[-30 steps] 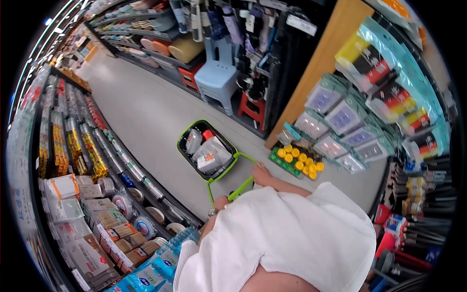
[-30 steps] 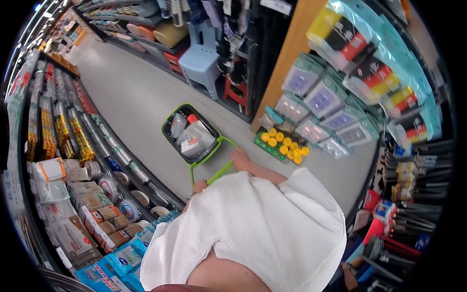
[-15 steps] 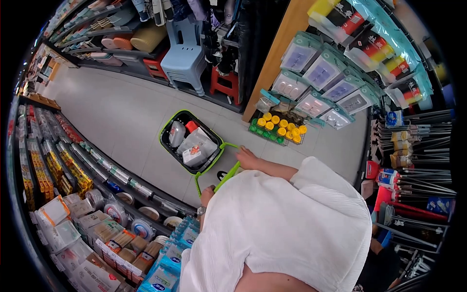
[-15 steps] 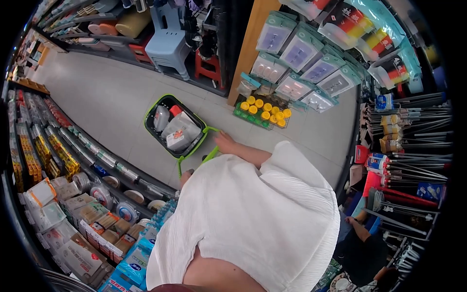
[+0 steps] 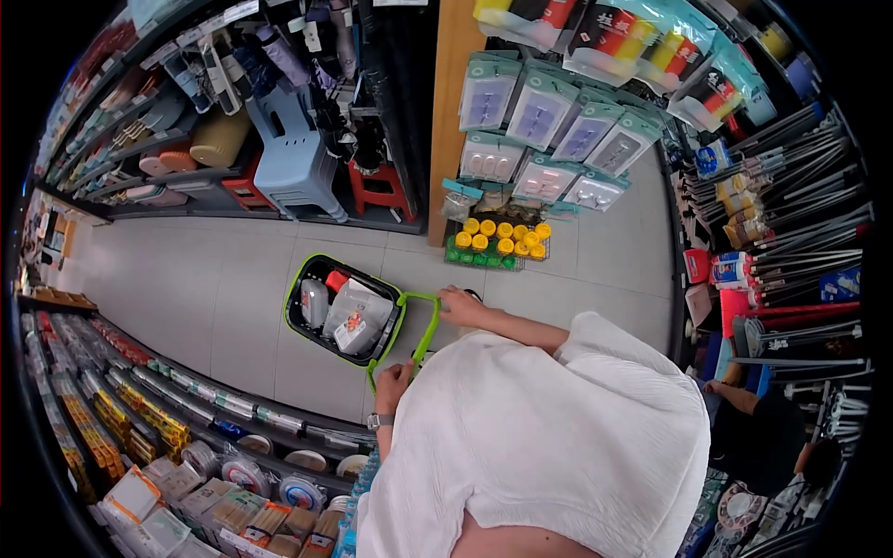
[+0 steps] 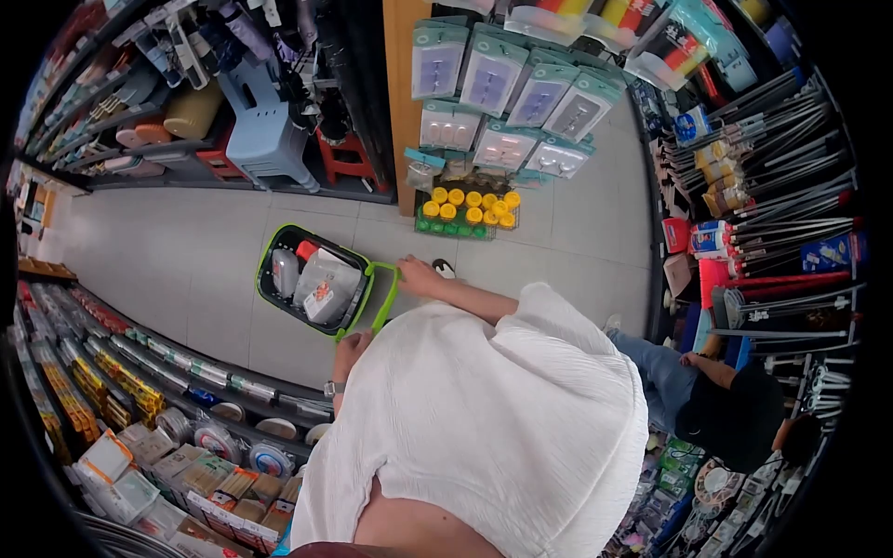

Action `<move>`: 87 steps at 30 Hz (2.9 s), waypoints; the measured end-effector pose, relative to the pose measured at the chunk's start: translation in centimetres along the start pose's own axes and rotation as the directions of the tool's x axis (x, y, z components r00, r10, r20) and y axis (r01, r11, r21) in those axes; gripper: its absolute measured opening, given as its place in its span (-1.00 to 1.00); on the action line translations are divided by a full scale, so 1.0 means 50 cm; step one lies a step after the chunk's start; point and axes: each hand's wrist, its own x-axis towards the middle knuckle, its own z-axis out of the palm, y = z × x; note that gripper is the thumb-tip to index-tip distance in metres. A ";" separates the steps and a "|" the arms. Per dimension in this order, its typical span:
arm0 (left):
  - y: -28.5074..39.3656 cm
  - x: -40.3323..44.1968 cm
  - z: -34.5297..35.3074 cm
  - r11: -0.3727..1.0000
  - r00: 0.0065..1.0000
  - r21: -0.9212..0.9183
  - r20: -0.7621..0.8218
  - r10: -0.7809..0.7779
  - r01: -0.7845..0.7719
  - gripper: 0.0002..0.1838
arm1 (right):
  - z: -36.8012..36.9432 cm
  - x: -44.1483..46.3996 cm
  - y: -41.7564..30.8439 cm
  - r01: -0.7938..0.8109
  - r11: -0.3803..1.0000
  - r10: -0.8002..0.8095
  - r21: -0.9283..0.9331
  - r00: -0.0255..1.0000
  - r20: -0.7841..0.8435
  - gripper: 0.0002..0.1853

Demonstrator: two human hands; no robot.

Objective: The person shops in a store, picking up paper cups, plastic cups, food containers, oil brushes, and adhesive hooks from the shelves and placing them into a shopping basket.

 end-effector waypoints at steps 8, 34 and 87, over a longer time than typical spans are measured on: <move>-0.065 0.052 0.029 0.991 0.980 0.128 0.198 -0.003 -0.023 -0.49 | -0.141 -0.008 0.035 0.090 0.973 -0.036 0.212 0.969 -0.244 -0.72; -0.003 0.144 0.094 0.849 0.983 0.514 0.181 0.033 -0.123 -0.56 | -0.256 0.051 0.188 0.095 0.862 0.095 0.498 0.935 -0.343 -0.82; 0.618 0.459 0.210 0.850 0.832 -0.042 0.184 0.523 -0.525 -0.54 | -0.412 -0.053 0.298 -0.021 0.928 0.345 0.372 0.425 -0.837 -0.49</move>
